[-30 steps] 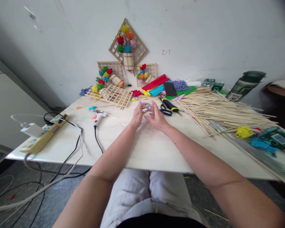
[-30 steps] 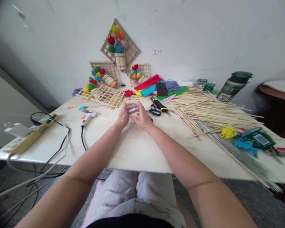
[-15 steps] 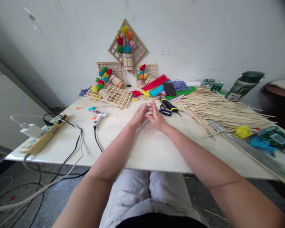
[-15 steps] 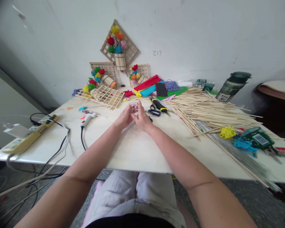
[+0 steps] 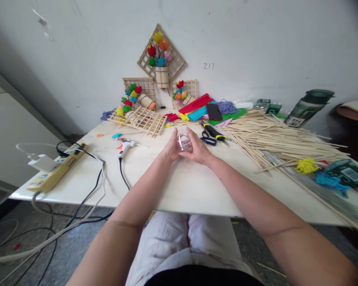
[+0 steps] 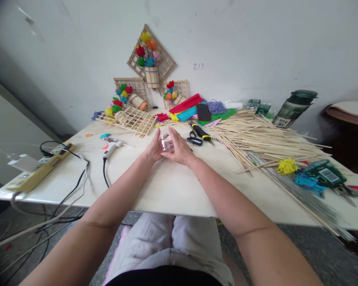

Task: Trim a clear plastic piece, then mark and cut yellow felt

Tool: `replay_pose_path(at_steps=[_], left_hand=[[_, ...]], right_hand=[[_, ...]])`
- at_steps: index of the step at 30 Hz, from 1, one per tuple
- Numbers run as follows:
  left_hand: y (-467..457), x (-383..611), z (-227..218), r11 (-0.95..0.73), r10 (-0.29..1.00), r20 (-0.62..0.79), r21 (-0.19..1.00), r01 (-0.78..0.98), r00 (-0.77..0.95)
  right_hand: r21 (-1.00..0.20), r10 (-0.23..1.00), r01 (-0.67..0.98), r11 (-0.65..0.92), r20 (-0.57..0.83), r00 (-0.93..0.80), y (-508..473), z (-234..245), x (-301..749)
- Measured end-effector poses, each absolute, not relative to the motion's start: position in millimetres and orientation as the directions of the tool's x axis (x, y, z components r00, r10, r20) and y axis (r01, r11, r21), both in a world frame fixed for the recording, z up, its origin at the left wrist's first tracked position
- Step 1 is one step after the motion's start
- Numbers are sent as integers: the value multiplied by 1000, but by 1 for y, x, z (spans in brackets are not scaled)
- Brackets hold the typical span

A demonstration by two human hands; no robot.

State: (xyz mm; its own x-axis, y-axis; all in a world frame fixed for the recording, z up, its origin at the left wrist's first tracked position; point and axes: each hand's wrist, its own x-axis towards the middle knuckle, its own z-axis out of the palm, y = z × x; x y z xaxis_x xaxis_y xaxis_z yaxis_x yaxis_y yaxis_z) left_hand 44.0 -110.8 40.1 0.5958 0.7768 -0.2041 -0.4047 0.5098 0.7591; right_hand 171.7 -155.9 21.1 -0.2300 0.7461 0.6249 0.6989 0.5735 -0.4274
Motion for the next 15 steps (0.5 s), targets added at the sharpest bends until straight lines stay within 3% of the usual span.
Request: replay_pose_path(at_steps=[4, 9, 12, 15], left_hand=[[-114, 34, 47, 582, 694, -153, 695, -423, 704], [-118, 33, 55, 523, 669, -187, 806, -276, 720], [-115, 33, 53, 415, 707, -243, 903, -111, 664], [-110, 31, 48, 330, 782, -246, 943, -45, 572]], right_hand=[[-609, 824, 606, 512, 546, -148, -149, 20, 183], [-927, 963, 354, 122, 197, 186, -143, 23, 186], [-970, 968, 241, -21, 41, 249, -146, 29, 183], [-923, 961, 379, -69, 40, 273, -149, 32, 183]])
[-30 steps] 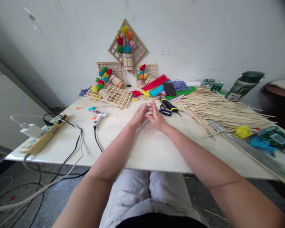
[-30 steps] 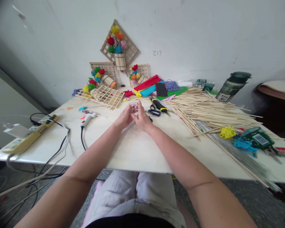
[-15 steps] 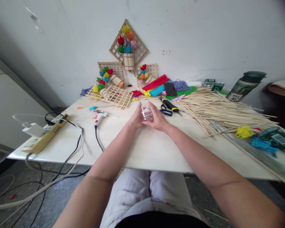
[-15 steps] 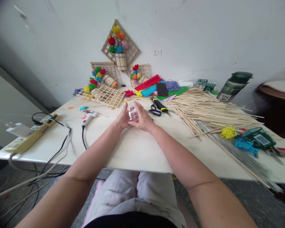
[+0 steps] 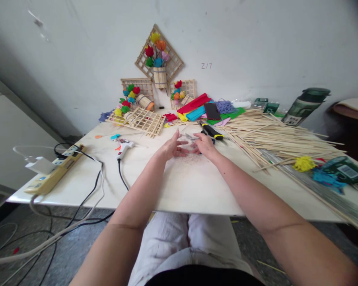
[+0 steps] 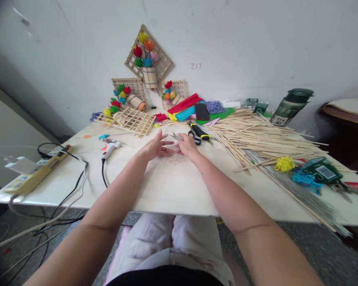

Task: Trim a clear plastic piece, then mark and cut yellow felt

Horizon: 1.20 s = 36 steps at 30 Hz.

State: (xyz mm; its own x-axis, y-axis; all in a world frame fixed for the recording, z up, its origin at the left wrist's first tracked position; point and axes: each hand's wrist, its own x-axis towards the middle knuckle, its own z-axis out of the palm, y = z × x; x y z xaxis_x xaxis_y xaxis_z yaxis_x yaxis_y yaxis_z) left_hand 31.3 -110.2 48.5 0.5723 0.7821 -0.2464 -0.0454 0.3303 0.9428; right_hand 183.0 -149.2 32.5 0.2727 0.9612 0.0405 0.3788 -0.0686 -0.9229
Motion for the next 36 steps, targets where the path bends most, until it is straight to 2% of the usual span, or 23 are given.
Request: replay_pose_path(at_steps=[2, 4, 6, 8, 15, 22, 25, 29, 33, 36], left_hand=[[-107, 30, 46, 305, 821, -216, 948, -86, 529], [-105, 30, 43, 303, 837, -195, 943, -136, 511], [-103, 30, 42, 311, 834, -184, 935, -169, 521], [-102, 30, 40, 294, 832, -152, 936, -191, 534], [-104, 31, 37, 127, 850, -28, 980, -152, 526], [-104, 34, 39, 62, 888, -5, 992, -110, 459], [-105, 34, 38, 7, 858, 45, 995, -100, 512], [-103, 33, 32, -146, 785, 144, 988, -47, 602], [-99, 35, 24, -328, 756, 236, 944, 41, 611], [-100, 37, 21, -378, 735, 269, 925, 47, 623]], right_hand=[[-823, 954, 563, -74, 105, 279, -152, 34, 184], [-669, 941, 740, -71, 200, 272, -154, 37, 185], [-526, 928, 846, -88, 267, 262, -156, 39, 185], [-448, 927, 887, -113, 273, 256, -157, 41, 185], [-404, 949, 905, -134, 209, 234, -156, 42, 184], [-312, 938, 941, -128, 269, 217, -160, 44, 181], [-344, 935, 929, -136, 265, 235, -158, 44, 184], [-487, 932, 856, -174, 199, 303, -153, 45, 194], [-606, 927, 778, -166, 173, 332, -148, 42, 201], [-687, 916, 709, -157, 168, 365, -144, 36, 205]])
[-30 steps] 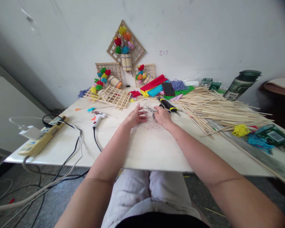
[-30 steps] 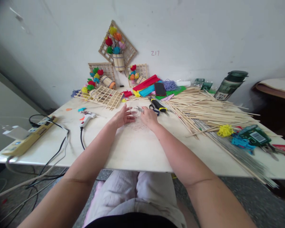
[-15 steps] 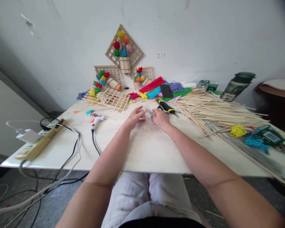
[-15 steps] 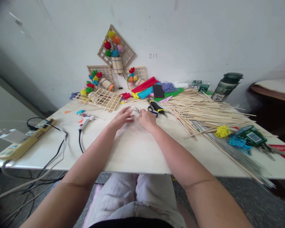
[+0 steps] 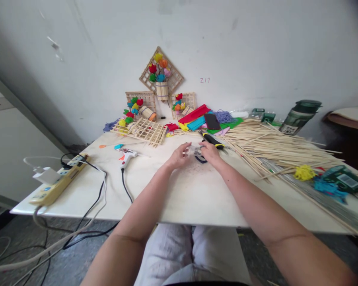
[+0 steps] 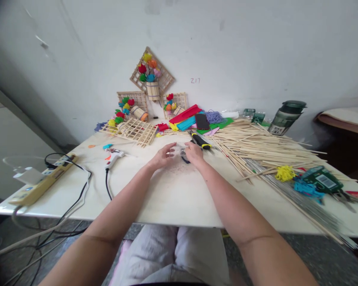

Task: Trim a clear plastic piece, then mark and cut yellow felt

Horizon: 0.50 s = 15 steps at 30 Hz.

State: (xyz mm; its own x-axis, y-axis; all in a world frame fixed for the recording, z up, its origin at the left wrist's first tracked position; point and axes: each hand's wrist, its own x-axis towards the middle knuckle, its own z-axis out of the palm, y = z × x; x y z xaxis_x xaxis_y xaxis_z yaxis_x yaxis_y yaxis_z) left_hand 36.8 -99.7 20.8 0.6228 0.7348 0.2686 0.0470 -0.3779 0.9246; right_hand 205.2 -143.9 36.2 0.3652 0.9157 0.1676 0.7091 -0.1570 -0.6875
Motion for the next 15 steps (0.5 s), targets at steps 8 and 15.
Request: replay_pose_path(at_steps=[8, 15], left_hand=[[-107, 41, 29, -19, 898, 139, 960, -279, 417], [-108, 34, 33, 173, 929, 1, 882, -438, 369]], right_hand=[[-922, 930, 385, 38, 174, 325, -147, 33, 196], [-865, 931, 464, 189, 308, 194, -144, 16, 183]])
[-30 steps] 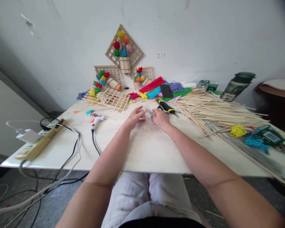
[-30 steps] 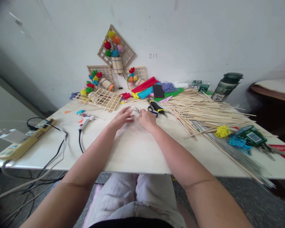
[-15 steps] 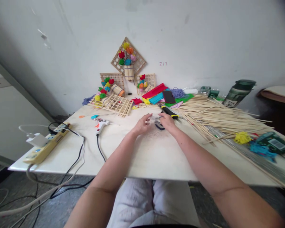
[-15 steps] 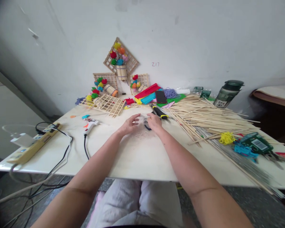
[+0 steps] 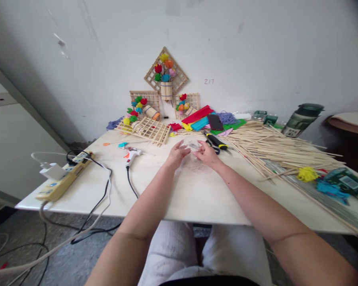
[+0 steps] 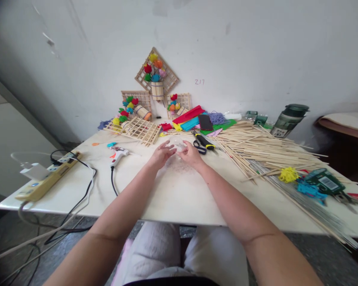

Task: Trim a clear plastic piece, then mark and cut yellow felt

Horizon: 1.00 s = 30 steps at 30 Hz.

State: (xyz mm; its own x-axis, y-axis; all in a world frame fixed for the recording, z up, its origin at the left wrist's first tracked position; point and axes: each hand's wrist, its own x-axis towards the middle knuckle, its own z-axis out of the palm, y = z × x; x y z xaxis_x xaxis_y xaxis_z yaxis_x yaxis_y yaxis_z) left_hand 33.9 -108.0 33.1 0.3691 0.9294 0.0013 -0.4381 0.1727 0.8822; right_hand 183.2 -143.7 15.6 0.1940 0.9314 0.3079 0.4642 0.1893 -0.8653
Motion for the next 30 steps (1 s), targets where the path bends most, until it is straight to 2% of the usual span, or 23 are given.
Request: replay_pose_path(at_steps=[7, 10, 13, 16, 18, 21, 25, 27, 30], left_hand=[[-117, 42, 32, 194, 888, -30, 929, -315, 459], [-114, 43, 32, 151, 918, 2, 923, -355, 397], [-110, 41, 32, 119, 948, 14, 911, -396, 318], [-108, 41, 30, 30, 949, 103, 911, -411, 298], [-108, 42, 28, -54, 933, 186, 918, -394, 307], [-107, 43, 24, -142, 894, 266, 931, -336, 361], [-105, 42, 18, -220, 865, 293, 951, -217, 407], [-101, 42, 14, -259, 888, 302, 952, -164, 347], [-91, 44, 5, -256, 944, 264, 964, -66, 196]], right_hand=[[-883, 926, 469, 13, 187, 328, -148, 23, 185], [-859, 927, 498, 116, 274, 255, -151, 26, 181], [-745, 889, 618, 251, 430, 158, -152, 23, 175], [-655, 843, 708, 264, 513, 160, -151, 19, 176], [-658, 833, 720, 220, 511, 213, -149, 17, 180], [-787, 837, 599, 148, 422, 349, -146, 18, 190], [-971, 835, 209, 119, 212, 508, -145, 26, 194], [-988, 818, 42, 148, 146, 557, -147, 32, 192], [-978, 803, -85, 191, 105, 587, -153, 44, 184]])
